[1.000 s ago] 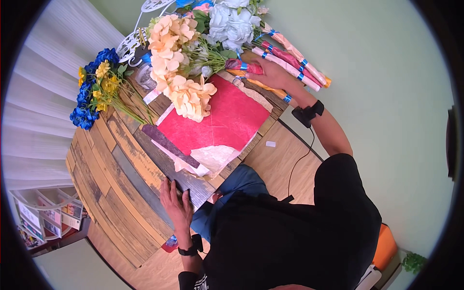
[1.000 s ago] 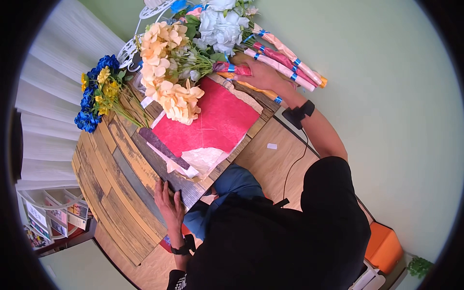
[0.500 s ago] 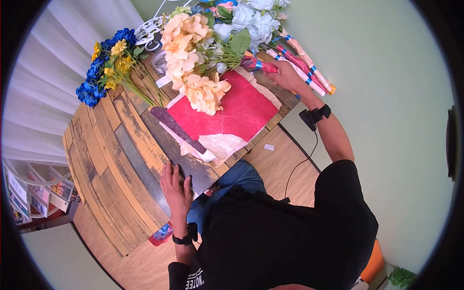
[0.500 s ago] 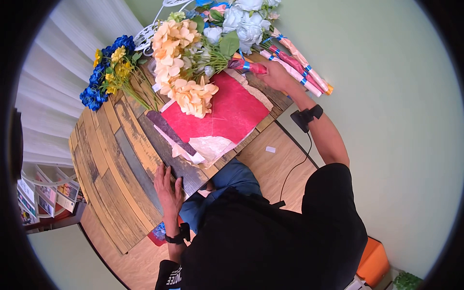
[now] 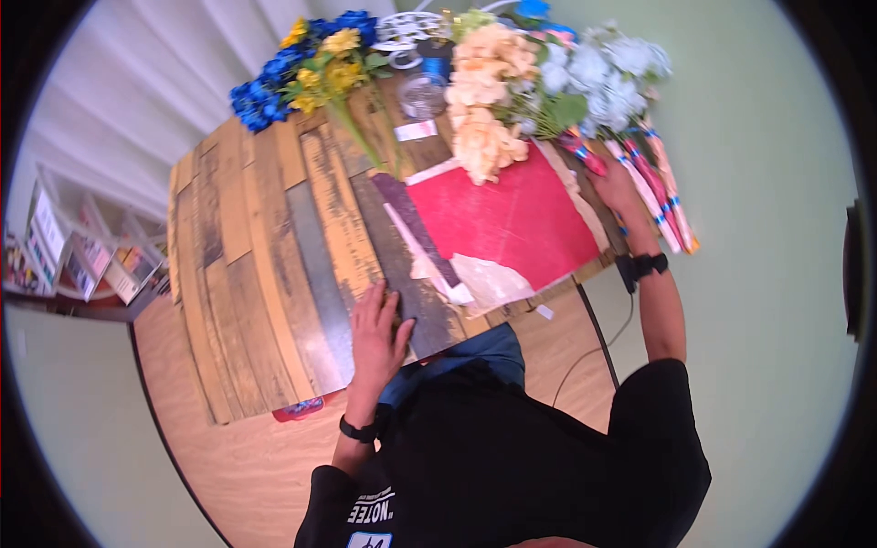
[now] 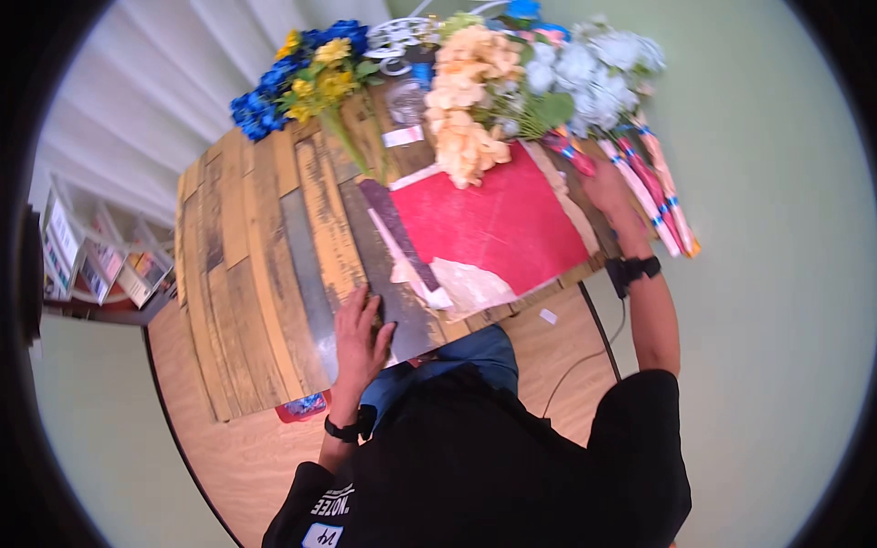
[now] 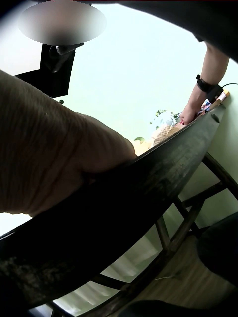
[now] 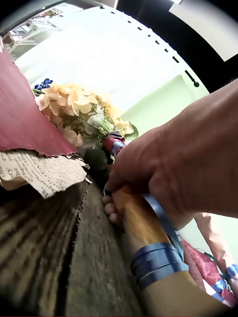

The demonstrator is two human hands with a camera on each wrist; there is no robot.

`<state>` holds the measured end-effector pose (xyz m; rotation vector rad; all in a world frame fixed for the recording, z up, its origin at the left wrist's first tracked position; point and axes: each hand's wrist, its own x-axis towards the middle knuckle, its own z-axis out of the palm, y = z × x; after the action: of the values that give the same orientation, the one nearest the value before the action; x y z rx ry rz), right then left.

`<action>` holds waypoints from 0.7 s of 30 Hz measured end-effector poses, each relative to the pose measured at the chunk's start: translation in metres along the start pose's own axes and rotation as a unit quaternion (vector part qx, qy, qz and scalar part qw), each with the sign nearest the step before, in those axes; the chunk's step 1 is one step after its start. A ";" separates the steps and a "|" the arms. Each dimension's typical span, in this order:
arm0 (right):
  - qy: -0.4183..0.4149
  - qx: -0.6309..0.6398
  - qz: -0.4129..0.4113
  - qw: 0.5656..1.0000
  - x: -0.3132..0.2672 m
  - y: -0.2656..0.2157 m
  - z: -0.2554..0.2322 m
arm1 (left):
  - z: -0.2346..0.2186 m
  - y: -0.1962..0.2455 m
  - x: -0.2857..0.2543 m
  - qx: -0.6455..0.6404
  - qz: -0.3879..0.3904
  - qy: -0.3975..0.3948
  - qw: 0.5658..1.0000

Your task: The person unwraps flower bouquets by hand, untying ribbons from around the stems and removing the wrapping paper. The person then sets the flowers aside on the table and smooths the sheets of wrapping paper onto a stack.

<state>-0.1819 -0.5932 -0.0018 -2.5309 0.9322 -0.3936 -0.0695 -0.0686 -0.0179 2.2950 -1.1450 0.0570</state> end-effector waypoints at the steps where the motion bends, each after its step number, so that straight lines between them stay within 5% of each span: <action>1: 0.016 0.007 -0.029 0.999 0.000 0.004 0.002 | -0.001 0.000 0.000 0.010 -0.011 0.009 1.000; 3: 0.028 0.019 -0.066 0.997 0.000 0.004 0.004 | -0.003 0.001 0.001 -0.004 0.000 0.001 1.000; 5: -0.014 0.061 0.012 0.998 -0.002 -0.004 -0.004 | -0.004 0.001 0.000 -0.003 -0.006 0.005 1.000; 9: -0.024 0.052 0.022 0.998 -0.003 -0.007 -0.007 | -0.007 0.001 -0.001 -0.003 -0.003 0.005 1.000; 16: 0.036 0.055 -0.077 0.995 0.002 0.010 0.004 | -0.008 0.000 -0.003 -0.008 -0.005 0.012 1.000; 17: -0.016 0.034 -0.008 0.999 0.002 0.005 -0.003 | -0.008 -0.001 -0.003 -0.008 -0.004 0.011 1.000; 21: -0.024 0.032 0.032 0.999 -0.002 -0.005 -0.008 | -0.007 -0.003 -0.005 -0.011 -0.005 0.004 1.000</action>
<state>-0.1839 -0.5905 0.0074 -2.4351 0.9658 -0.3366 -0.0690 -0.0603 -0.0151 2.2792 -1.1233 0.0497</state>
